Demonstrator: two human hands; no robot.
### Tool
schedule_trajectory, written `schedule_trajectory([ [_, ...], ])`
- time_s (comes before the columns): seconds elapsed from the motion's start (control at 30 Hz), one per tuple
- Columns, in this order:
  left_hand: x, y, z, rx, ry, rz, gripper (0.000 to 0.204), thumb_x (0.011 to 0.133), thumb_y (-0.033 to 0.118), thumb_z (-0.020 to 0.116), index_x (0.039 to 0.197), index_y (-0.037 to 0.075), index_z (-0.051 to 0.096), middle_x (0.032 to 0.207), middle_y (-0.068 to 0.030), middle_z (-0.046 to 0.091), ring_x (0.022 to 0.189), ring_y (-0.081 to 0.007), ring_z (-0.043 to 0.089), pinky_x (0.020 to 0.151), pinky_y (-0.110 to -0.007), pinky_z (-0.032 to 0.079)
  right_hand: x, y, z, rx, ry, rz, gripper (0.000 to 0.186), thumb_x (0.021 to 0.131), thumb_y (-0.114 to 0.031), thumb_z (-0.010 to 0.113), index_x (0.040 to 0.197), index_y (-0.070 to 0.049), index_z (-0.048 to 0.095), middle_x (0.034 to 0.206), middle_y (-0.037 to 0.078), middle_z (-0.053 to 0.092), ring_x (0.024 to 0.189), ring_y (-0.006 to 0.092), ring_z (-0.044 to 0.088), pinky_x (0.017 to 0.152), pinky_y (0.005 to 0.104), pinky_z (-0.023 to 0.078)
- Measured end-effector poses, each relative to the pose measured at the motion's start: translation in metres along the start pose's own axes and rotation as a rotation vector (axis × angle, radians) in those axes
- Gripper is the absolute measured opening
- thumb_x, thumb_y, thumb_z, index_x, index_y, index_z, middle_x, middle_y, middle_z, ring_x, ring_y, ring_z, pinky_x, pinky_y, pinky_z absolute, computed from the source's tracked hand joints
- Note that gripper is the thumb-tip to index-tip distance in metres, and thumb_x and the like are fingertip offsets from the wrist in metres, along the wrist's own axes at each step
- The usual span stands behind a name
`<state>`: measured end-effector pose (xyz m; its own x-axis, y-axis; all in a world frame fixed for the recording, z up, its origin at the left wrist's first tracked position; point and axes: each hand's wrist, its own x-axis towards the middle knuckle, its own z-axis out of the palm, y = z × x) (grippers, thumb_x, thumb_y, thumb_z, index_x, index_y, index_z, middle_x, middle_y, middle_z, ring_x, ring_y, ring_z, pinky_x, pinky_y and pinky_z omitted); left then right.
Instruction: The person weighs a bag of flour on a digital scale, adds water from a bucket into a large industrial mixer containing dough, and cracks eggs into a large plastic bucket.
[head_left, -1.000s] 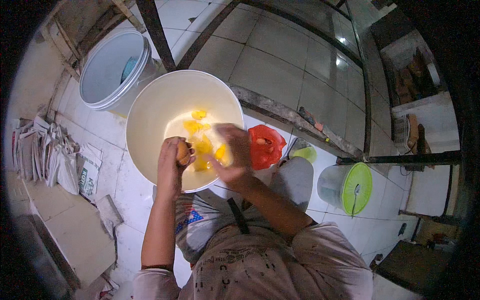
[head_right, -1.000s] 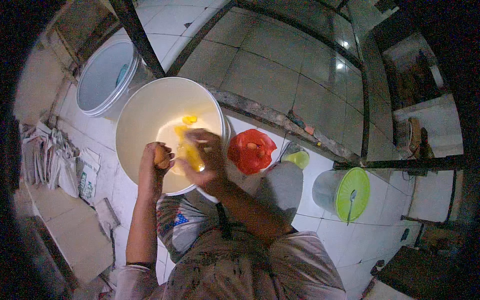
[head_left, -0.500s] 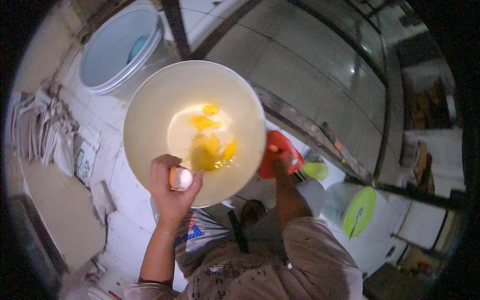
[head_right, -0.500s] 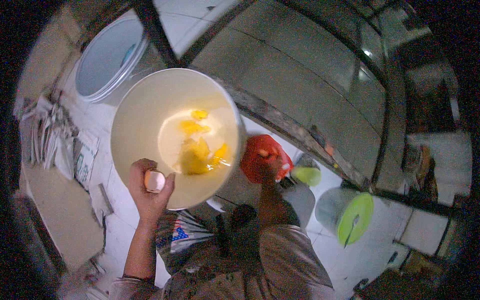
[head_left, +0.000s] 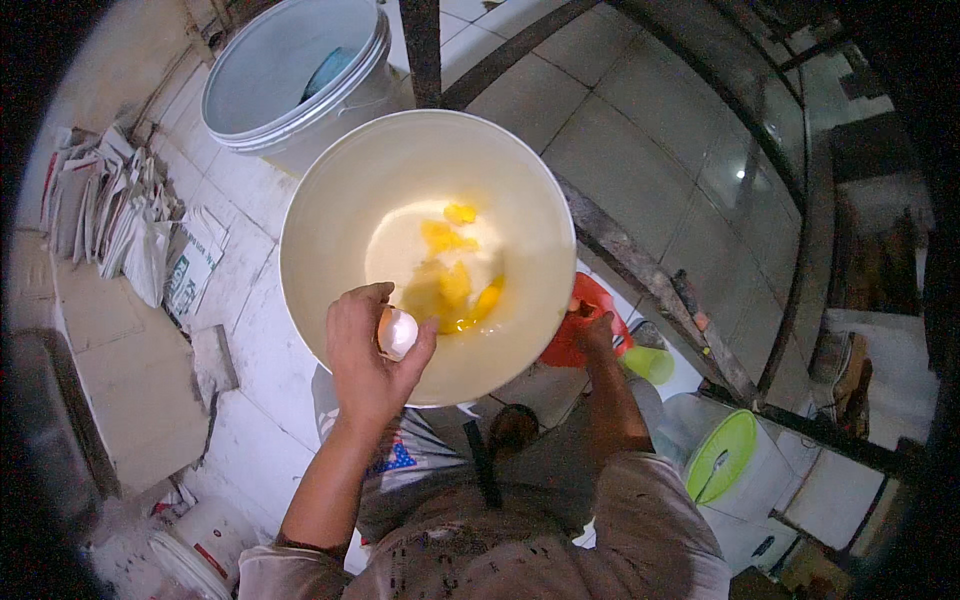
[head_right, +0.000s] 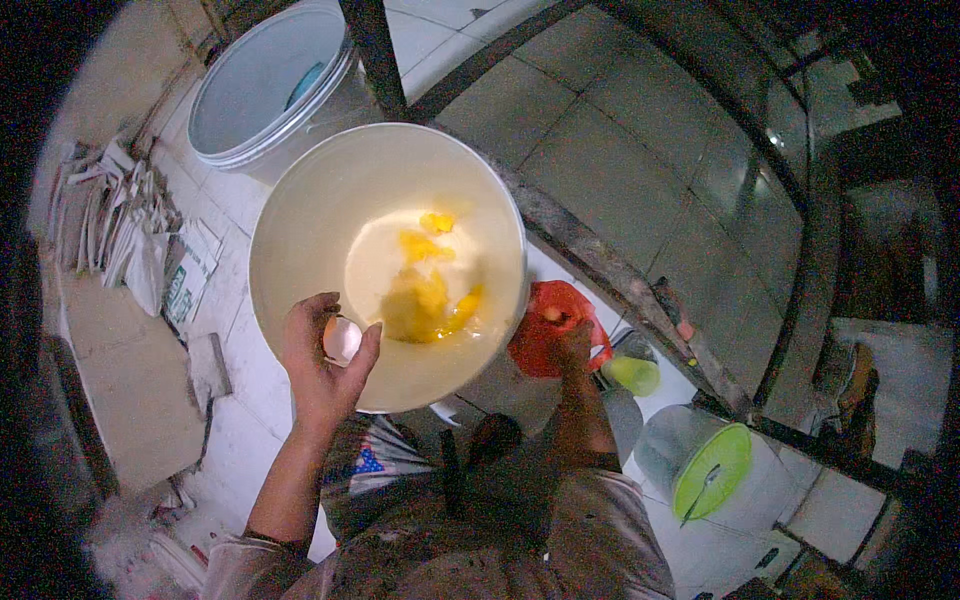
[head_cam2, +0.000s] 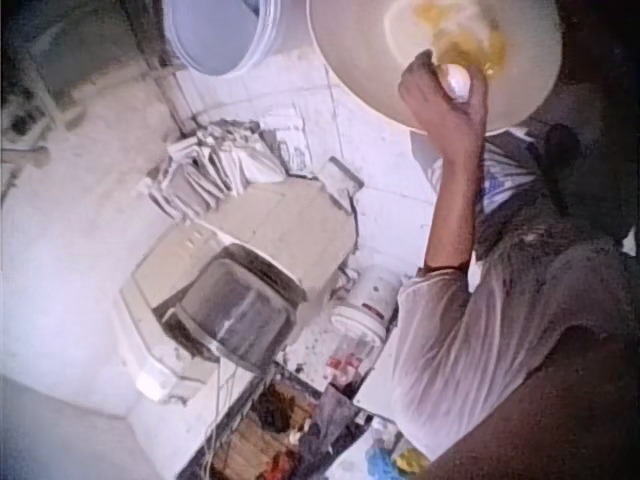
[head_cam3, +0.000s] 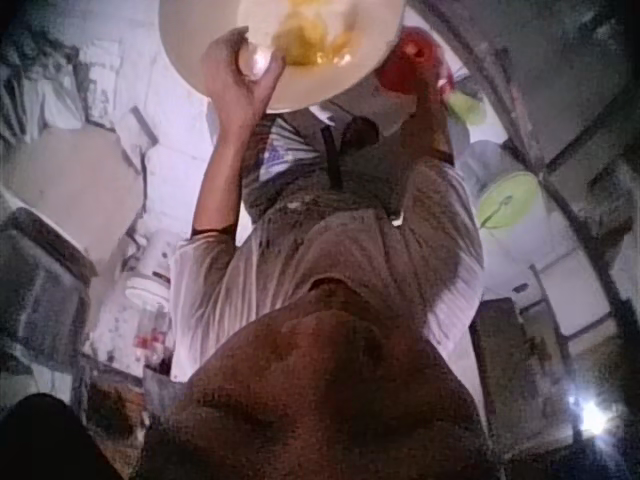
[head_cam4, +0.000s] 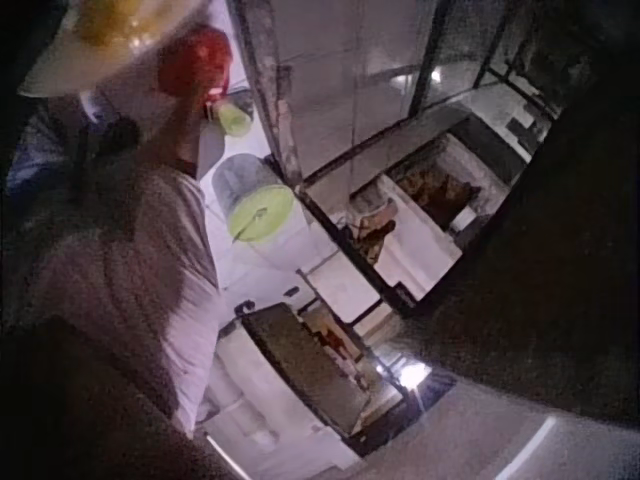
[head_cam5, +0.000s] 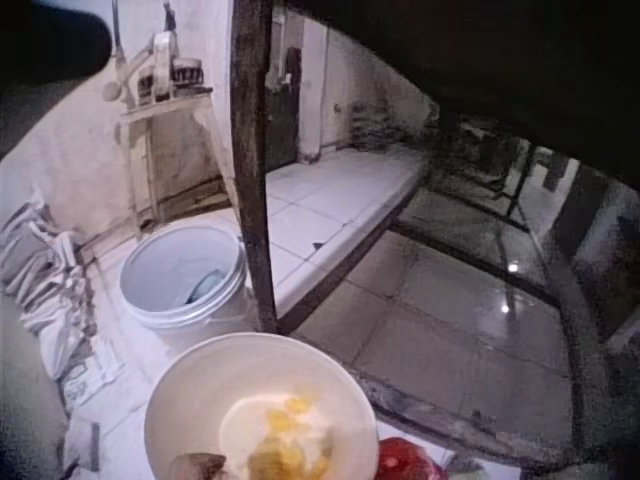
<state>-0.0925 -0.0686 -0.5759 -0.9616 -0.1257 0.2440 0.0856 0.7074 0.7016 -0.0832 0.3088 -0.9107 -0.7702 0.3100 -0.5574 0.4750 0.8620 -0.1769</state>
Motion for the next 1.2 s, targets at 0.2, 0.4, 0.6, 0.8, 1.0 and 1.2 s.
schedule_trajectory([
  [0.2,0.005,0.001,-0.007,0.002,-0.106,0.126,0.025,0.074,0.011,0.07,0.089,-0.001,0.055,0.09,-0.0161,0.057,0.087,-0.0289,0.058,0.077,-0.036,0.046,-0.135,-0.047,-0.165,0.558,0.3,-0.211,0.05,0.081,-0.016,0.062,0.125,0.001,0.048,0.12,0.022,0.052,0.117,0.035,0.046,0.099,0.0399,0.038],
  [0.4,0.004,-0.002,-0.009,-0.238,-0.163,-0.033,0.024,0.073,0.016,0.071,0.081,0.0,0.056,0.081,-0.0151,0.059,0.075,-0.0285,0.059,0.069,-0.036,0.047,-0.217,-0.171,-0.254,0.476,0.732,-0.825,0.047,0.079,-0.01,0.064,0.123,-0.003,0.049,0.124,0.02,0.048,0.115,0.0368,0.047,0.099,0.0403,0.038],
  [0.6,0.011,-0.003,-0.018,-0.392,-0.264,-0.169,0.025,0.074,0.017,0.072,0.087,0.0,0.059,0.084,-0.0149,0.063,0.079,-0.0231,0.062,0.072,-0.033,0.048,-0.21,-0.199,-0.256,0.296,0.528,-0.949,0.048,0.081,-0.009,0.064,0.125,-0.004,0.047,0.121,0.019,0.049,0.114,0.0354,0.047,0.097,0.0401,0.04],
  [0.8,0.039,0.03,-0.034,-0.458,-0.289,0.14,0.042,0.077,0.012,0.069,0.117,0.003,0.059,0.095,-0.0092,0.064,0.091,-0.0176,0.06,0.086,-0.03,0.045,-0.229,-0.255,-0.283,0.941,-0.095,-0.762,0.039,0.088,-0.017,0.06,0.124,-0.005,0.048,0.11,0.017,0.053,0.093,0.0224,0.061,0.08,0.032,0.051],
  [1.0,0.056,0.023,-0.056,-0.476,-0.279,0.059,0.043,0.078,0.015,0.069,0.118,0.003,0.058,0.101,-0.01,0.064,0.097,-0.017,0.058,0.089,-0.03,0.044,-0.235,-0.299,-0.281,1.071,-0.452,-0.779,0.041,0.087,-0.02,0.062,0.123,-0.004,0.049,0.103,0.014,0.057,0.078,0.0163,0.064,0.069,0.025,0.053],
  [1.2,0.054,0.016,-0.066,-0.488,-0.279,-0.07,0.04,0.077,0.017,0.069,0.114,0.002,0.06,0.103,-0.0093,0.064,0.099,-0.0163,0.058,0.09,-0.03,0.043,-0.251,-0.308,-0.28,0.59,-0.005,-1.116,0.041,0.079,-0.009,0.063,0.118,0.0,0.055,0.105,0.01,0.058,0.086,0.0126,0.059,0.074,0.0242,0.049],
])
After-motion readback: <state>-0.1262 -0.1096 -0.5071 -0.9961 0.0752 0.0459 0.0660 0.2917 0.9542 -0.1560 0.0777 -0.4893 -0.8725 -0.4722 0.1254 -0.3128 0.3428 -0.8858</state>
